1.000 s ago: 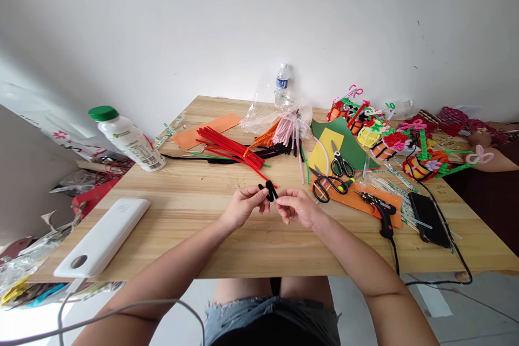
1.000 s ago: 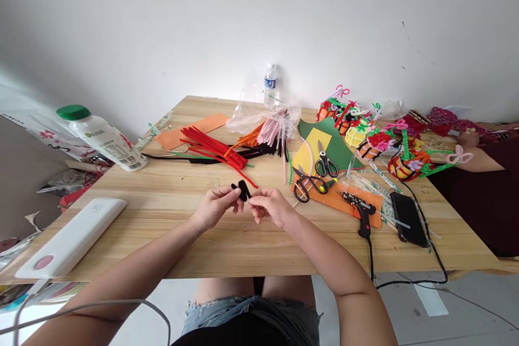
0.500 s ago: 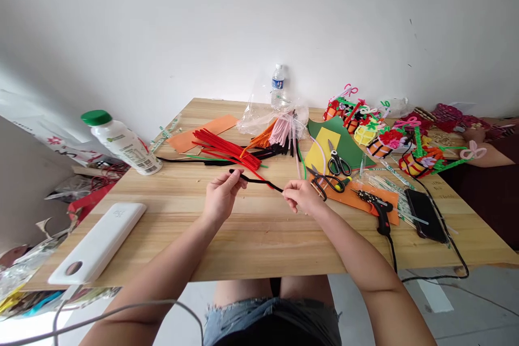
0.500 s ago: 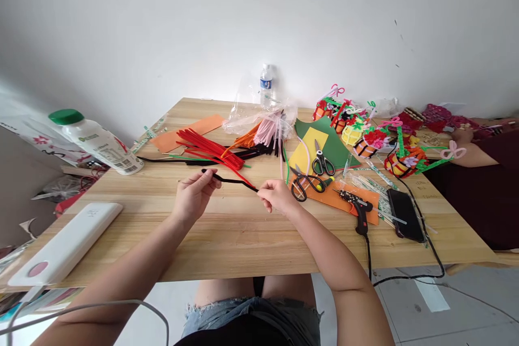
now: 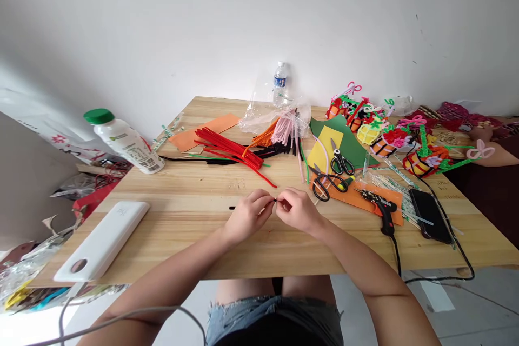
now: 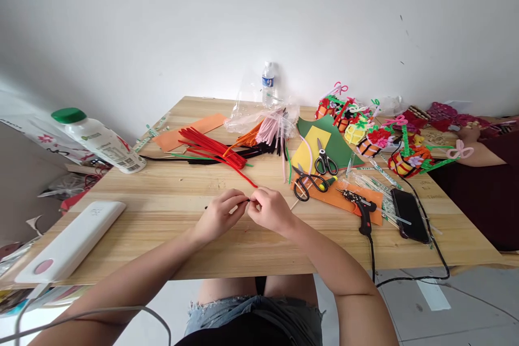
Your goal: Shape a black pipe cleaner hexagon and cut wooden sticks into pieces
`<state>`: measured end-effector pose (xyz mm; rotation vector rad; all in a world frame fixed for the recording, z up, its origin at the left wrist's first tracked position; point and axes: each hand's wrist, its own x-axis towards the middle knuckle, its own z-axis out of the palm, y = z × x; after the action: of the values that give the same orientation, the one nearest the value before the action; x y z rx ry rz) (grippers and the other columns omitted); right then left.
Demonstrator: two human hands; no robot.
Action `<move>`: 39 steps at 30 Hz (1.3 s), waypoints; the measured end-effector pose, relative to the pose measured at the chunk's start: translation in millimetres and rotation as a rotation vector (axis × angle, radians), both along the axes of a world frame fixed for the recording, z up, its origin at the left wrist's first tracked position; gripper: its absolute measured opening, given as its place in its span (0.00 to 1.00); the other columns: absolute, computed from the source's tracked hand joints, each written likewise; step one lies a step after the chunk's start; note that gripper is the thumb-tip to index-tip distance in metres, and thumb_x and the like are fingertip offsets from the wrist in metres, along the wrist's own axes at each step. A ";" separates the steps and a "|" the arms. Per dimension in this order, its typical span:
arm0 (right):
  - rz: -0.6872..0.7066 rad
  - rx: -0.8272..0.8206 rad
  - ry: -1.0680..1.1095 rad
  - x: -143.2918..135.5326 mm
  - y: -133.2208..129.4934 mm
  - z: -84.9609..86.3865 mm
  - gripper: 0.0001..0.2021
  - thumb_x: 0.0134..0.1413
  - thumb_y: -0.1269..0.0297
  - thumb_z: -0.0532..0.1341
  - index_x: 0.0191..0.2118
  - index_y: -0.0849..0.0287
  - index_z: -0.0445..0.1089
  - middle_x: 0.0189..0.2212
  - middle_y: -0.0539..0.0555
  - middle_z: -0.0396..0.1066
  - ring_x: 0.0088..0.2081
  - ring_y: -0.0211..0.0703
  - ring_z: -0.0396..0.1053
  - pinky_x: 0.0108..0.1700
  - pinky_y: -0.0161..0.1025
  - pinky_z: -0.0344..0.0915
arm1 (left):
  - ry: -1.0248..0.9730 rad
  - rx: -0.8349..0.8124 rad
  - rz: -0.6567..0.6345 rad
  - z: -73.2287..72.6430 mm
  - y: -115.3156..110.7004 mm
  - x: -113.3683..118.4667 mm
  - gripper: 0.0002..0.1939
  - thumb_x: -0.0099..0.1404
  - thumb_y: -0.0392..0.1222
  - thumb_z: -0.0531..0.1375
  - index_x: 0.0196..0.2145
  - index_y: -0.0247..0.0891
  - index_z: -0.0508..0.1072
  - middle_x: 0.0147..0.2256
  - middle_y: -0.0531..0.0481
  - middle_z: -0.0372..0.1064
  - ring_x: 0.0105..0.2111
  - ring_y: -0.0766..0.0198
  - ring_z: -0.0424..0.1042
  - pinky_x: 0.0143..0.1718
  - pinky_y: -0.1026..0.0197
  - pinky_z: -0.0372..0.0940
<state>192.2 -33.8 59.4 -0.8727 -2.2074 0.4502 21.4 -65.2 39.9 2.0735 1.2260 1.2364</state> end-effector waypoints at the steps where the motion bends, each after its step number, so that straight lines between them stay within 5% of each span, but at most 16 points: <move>1: -0.002 0.023 -0.002 -0.5 -0.7 -0.4 0.05 0.48 0.74 0.55 0.26 0.57 0.63 0.22 0.50 0.65 0.23 0.36 0.60 0.28 0.34 0.59 | -0.038 -0.019 0.002 0.8 -0.3 0.5 0.09 0.62 0.39 0.57 0.37 0.41 0.77 0.35 0.42 0.72 0.34 0.60 0.70 0.37 0.60 0.64; 9: -0.022 0.107 -0.010 -1.8 -1.3 -2.0 0.07 0.51 0.74 0.54 0.26 0.57 0.63 0.23 0.52 0.66 0.25 0.38 0.62 0.29 0.36 0.60 | -0.259 -0.196 -0.036 12.9 -5.2 7.8 0.07 0.60 0.40 0.59 0.28 0.38 0.76 0.27 0.48 0.68 0.28 0.64 0.66 0.33 0.62 0.61; 15: 0.067 -0.185 0.186 2.3 2.9 3.6 0.02 0.52 0.68 0.59 0.32 0.57 0.69 0.30 0.54 0.70 0.26 0.37 0.64 0.29 0.36 0.63 | -0.544 -0.450 -0.036 15.4 0.7 3.6 0.12 0.56 0.48 0.64 0.24 0.36 0.75 0.25 0.51 0.64 0.28 0.66 0.62 0.31 0.64 0.60; 18: 0.080 -0.365 0.304 3.2 5.7 4.4 0.06 0.52 0.63 0.62 0.35 0.59 0.72 0.32 0.55 0.71 0.29 0.38 0.67 0.28 0.34 0.65 | -0.722 -0.604 -0.038 10.1 3.2 3.1 0.13 0.51 0.49 0.67 0.26 0.36 0.76 0.25 0.52 0.68 0.27 0.67 0.63 0.30 0.64 0.60; 22: 0.111 -0.666 0.453 1.1 6.6 3.2 0.11 0.49 0.57 0.64 0.34 0.59 0.73 0.34 0.53 0.71 0.21 0.32 0.64 0.20 0.33 0.62 | -0.880 -0.693 -0.040 5.3 3.5 4.5 0.14 0.44 0.47 0.71 0.26 0.35 0.76 0.24 0.52 0.71 0.25 0.68 0.65 0.30 0.63 0.61; 27: 0.093 -0.933 0.577 -3.5 5.0 4.8 0.11 0.44 0.59 0.67 0.30 0.61 0.70 0.23 0.48 0.70 0.21 0.33 0.66 0.23 0.32 0.65 | -0.849 -0.712 -0.072 9.5 2.3 5.7 0.14 0.48 0.47 0.70 0.25 0.33 0.75 0.23 0.51 0.72 0.25 0.67 0.68 0.31 0.63 0.63; 31: 0.090 -1.054 0.673 -3.4 7.1 6.6 0.11 0.43 0.61 0.66 0.29 0.61 0.67 0.23 0.49 0.73 0.24 0.36 0.71 0.28 0.35 0.68 | -0.856 -0.719 -0.107 13.5 1.9 5.1 0.14 0.49 0.46 0.69 0.25 0.33 0.74 0.24 0.48 0.74 0.25 0.65 0.70 0.31 0.62 0.64; 39: 0.173 -1.153 0.646 -3.6 3.9 10.4 0.13 0.45 0.59 0.65 0.30 0.59 0.62 0.14 0.45 0.69 0.14 0.38 0.67 0.16 0.33 0.64 | -0.855 -0.818 -0.224 14.4 1.1 5.0 0.18 0.47 0.48 0.70 0.28 0.32 0.71 0.20 0.52 0.70 0.19 0.68 0.68 0.25 0.64 0.60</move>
<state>188.6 -29.9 69.9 -0.8706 -1.2986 1.8823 26.4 -64.1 54.3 0.8965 0.8286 1.0628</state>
